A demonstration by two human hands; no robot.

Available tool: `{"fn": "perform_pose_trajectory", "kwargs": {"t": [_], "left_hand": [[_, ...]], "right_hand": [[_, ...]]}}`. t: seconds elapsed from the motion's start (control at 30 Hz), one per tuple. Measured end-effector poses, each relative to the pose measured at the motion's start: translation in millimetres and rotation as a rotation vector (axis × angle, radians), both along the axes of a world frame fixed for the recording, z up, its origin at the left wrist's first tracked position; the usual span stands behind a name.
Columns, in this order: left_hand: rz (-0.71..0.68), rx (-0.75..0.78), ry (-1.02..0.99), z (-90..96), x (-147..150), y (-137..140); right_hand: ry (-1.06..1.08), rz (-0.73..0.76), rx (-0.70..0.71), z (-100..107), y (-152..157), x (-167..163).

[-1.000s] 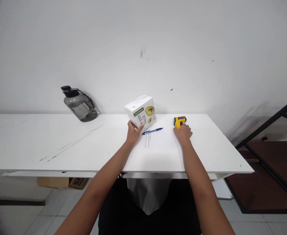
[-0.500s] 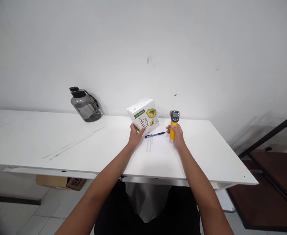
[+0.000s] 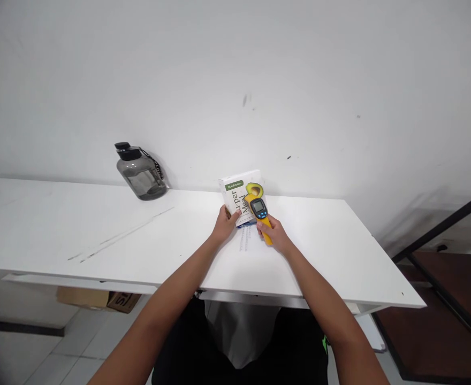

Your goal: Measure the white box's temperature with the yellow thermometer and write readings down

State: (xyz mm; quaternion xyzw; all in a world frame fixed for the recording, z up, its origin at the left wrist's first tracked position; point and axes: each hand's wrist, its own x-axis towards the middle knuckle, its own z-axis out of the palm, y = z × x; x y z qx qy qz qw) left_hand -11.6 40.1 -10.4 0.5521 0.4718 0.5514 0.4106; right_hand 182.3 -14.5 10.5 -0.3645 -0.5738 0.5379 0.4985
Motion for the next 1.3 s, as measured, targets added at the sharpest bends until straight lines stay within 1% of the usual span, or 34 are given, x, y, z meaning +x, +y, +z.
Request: {"fn": "perform_pose_trajectory", "kwargs": {"t": [0.2, 0.43, 0.7, 1.17, 1.3], "left_hand": [[0.007, -0.027, 0.080, 2.1, -2, -4], [-0.027, 0.002, 0.008, -3.0, -1, 0], [-0.066, 0.054, -0.095, -4.3, 2, 1], [-0.071, 0.065, -0.086, -13.0, 0, 8], [-0.064, 0.070, -0.080, -13.0, 0, 8]], "right_hand": [[0.003, 0.011, -0.022, -4, 2, 2], [0.029, 0.032, -0.025, -7, 3, 2], [0.003, 0.047, -0.002, -3, 1, 0], [0.023, 0.067, -0.024, -4, 1, 1], [0.027, 0.070, -0.032, -3, 1, 1]]}}
